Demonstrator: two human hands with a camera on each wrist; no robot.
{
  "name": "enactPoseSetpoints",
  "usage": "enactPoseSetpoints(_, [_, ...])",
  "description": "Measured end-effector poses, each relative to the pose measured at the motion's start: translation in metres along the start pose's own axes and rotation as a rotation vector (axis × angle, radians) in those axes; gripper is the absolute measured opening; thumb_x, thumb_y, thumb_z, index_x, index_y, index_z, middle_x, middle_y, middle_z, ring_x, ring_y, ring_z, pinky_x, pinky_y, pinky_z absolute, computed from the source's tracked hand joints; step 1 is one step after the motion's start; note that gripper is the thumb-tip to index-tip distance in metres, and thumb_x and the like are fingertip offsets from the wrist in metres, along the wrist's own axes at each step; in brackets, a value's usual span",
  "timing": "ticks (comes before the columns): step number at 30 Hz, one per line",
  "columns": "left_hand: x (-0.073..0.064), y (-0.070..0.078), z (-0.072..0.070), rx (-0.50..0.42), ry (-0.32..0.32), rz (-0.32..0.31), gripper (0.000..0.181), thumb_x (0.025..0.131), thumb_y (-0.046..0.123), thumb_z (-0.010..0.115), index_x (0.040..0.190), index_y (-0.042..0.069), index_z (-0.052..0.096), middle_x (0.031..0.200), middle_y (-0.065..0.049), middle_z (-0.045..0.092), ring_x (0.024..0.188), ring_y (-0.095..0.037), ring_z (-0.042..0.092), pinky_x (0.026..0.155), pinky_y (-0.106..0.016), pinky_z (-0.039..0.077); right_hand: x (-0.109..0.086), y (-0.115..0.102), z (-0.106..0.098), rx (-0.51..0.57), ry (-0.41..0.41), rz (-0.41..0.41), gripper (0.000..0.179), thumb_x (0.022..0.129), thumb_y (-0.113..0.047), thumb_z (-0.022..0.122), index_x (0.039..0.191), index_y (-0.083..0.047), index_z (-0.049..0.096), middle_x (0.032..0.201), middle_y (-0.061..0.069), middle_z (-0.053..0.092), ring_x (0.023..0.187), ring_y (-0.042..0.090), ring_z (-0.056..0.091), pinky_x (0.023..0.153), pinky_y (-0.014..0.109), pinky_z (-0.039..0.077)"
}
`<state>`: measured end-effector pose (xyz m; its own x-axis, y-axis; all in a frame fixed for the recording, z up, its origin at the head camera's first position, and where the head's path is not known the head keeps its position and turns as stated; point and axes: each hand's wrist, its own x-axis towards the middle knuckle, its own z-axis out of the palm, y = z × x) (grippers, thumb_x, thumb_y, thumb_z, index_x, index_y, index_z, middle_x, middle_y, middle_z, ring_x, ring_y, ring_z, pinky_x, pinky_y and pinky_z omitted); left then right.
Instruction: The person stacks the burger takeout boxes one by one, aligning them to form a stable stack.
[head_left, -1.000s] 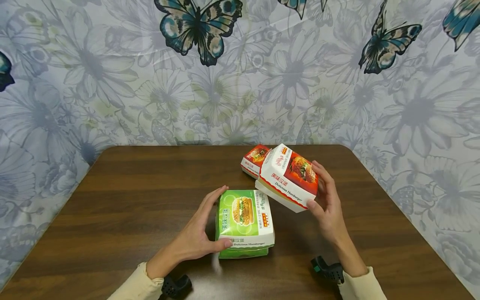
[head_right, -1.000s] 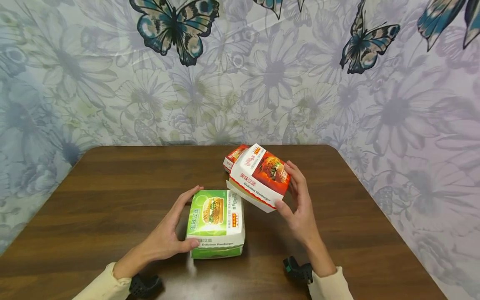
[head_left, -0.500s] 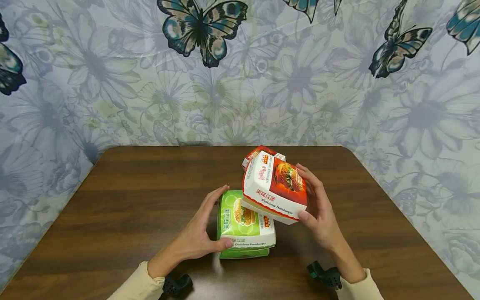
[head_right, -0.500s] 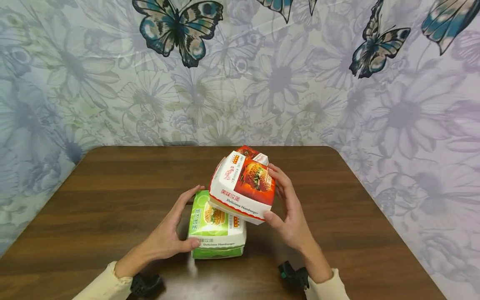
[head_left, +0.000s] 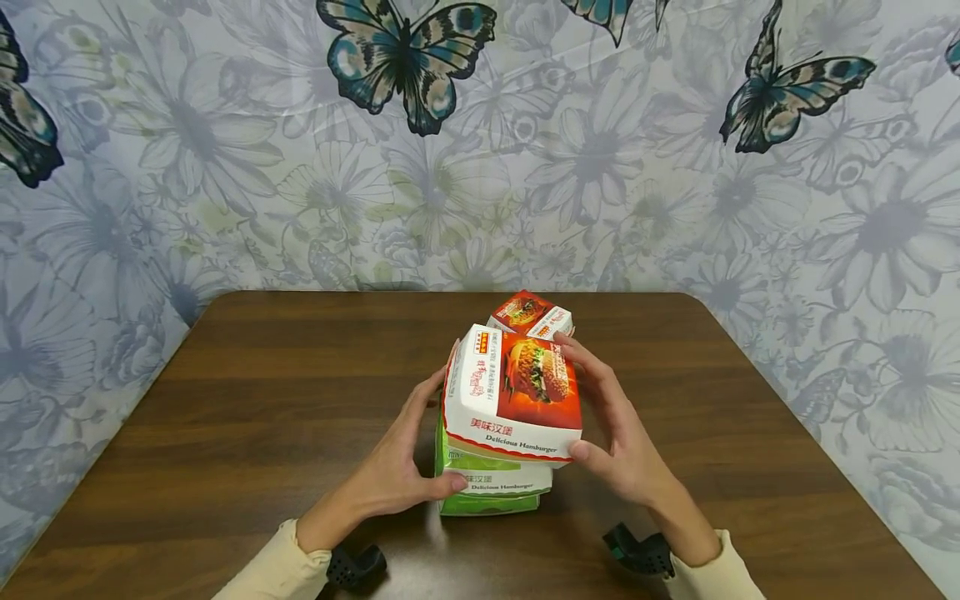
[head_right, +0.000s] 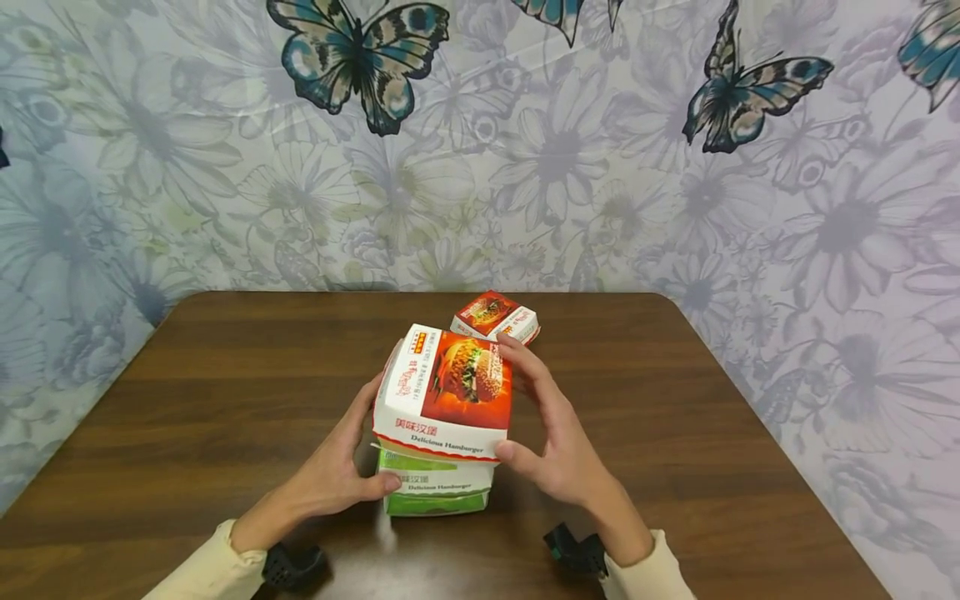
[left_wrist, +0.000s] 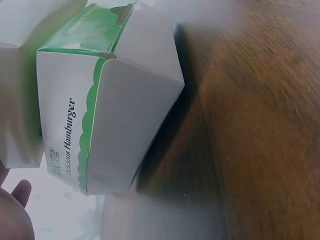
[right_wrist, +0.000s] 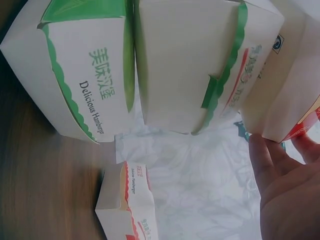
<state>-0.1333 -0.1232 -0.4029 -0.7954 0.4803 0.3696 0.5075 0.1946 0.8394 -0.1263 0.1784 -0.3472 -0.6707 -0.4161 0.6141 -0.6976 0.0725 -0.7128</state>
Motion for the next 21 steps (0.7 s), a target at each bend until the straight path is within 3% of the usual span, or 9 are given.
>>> enactPoseSetpoints(11, [-0.013, 0.003, 0.004, -0.022, 0.010, -0.006, 0.117, 0.075, 0.028, 0.087, 0.165, 0.034, 0.014, 0.160, 0.001, 0.033, 0.146, -0.031, 0.032, 0.109, -0.073, 0.029, -0.008, -0.001, 0.010, -0.028, -0.061, -0.032, 0.076, 0.096, -0.036, 0.065, 0.155, 0.001, 0.035, 0.167, 0.020, 0.023, 0.151, 0.032, 0.030, 0.115, 0.030, 0.038])
enactPoseSetpoints(21, [-0.013, 0.000, 0.001, -0.040, -0.010, 0.028, 0.116, 0.077, 0.023, 0.087, 0.166, 0.031, 0.013, 0.162, 0.000, 0.031, 0.146, -0.028, 0.033, 0.109, -0.071, 0.031, -0.005, -0.006, 0.014, -0.043, -0.091, -0.029, 0.080, 0.099, -0.048, 0.060, 0.157, 0.000, 0.033, 0.168, 0.019, 0.021, 0.152, 0.034, 0.027, 0.119, 0.031, 0.033])
